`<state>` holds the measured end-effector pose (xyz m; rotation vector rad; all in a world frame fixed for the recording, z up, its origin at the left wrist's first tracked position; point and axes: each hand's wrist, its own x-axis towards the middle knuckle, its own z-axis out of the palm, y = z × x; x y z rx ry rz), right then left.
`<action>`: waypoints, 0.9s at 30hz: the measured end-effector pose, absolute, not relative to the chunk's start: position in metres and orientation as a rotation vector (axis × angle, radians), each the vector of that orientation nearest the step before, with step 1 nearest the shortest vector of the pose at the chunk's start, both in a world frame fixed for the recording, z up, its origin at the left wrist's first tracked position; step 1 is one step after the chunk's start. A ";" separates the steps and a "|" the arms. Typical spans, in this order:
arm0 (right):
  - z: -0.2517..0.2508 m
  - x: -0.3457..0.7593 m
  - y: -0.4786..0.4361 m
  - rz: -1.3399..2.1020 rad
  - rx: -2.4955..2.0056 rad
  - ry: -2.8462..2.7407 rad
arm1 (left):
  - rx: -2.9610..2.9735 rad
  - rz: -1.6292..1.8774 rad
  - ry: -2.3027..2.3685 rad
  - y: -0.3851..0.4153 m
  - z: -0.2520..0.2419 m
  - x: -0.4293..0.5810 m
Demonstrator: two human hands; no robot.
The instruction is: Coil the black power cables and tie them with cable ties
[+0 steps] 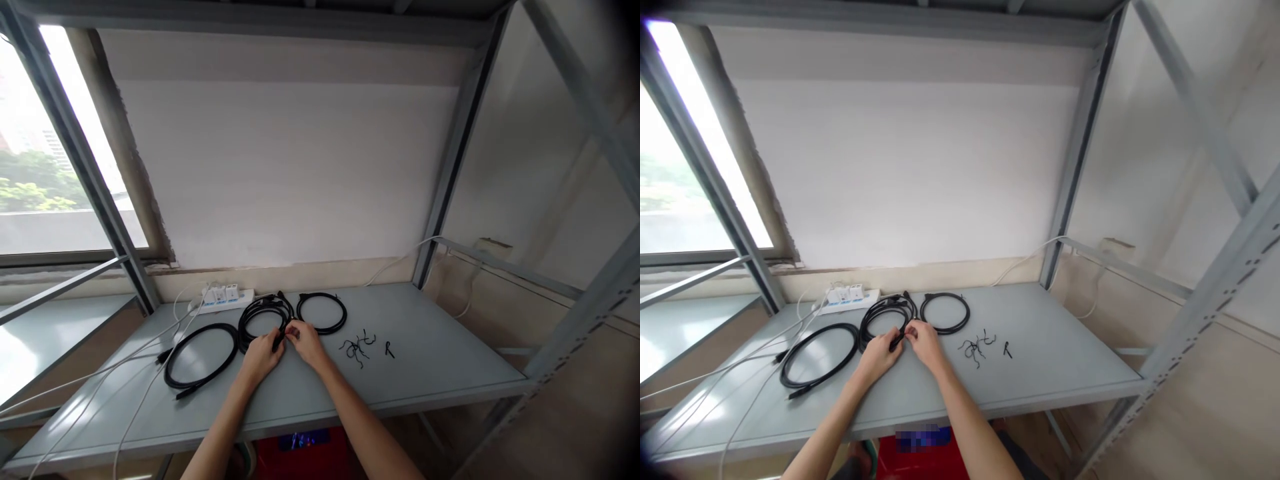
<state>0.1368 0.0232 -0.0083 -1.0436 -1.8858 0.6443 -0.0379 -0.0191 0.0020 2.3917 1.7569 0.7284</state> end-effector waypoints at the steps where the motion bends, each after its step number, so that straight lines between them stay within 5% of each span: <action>1: -0.008 0.138 0.020 0.635 -1.037 -1.896 | 2.386 0.766 1.704 -0.021 0.003 -0.038; 27: 0.001 0.143 -0.007 0.421 -1.097 -2.145 | 2.271 0.889 1.455 -0.032 0.000 -0.045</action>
